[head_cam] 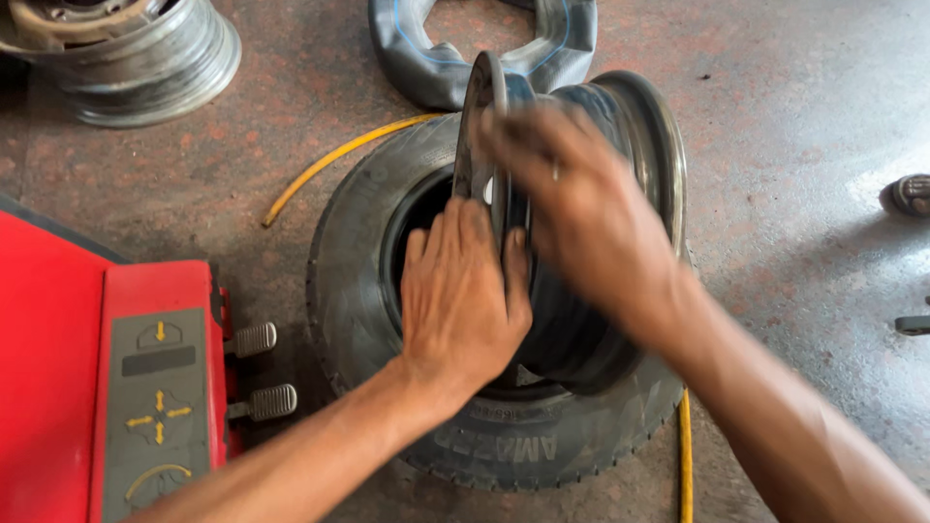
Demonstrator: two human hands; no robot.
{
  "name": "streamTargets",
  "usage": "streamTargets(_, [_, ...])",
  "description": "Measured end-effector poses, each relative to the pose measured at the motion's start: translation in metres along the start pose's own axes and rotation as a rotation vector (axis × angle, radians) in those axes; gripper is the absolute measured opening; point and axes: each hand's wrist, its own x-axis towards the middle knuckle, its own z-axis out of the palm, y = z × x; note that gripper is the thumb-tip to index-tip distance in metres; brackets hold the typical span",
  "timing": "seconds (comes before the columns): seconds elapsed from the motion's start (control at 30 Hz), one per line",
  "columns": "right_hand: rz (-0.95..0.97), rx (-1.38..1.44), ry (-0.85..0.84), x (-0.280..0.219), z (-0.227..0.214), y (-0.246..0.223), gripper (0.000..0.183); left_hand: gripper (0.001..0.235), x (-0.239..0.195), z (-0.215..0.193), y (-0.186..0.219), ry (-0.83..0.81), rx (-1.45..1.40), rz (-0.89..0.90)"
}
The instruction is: The person scrubs the inner barrel of a metal wheel rim using a small abrasive block. They rotate the rim by hand to access different sections while scrubbing the surface.
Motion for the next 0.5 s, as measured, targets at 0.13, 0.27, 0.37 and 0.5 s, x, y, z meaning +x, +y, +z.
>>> streamTargets(0.13, [-0.029,-0.027,0.058,-0.022,-0.001,-0.040,0.059,0.053,-0.009,-0.002,0.000,0.089,-0.101,0.068])
streamTargets(0.27, [0.112,0.094,0.054,0.010,0.012,0.011,0.054,0.034,-0.011,0.001,-0.001,-0.104,-0.006,-0.075])
streamTargets(0.37, [0.154,0.157,0.068,-0.005,0.005,0.000,0.056,0.041,-0.003,-0.016,-0.008,-0.169,-0.062,-0.074])
streamTargets(0.5, [0.123,0.129,0.100,-0.030,0.008,-0.030,0.064,0.065,-0.003,-0.020,-0.013,-0.048,-0.094,0.013])
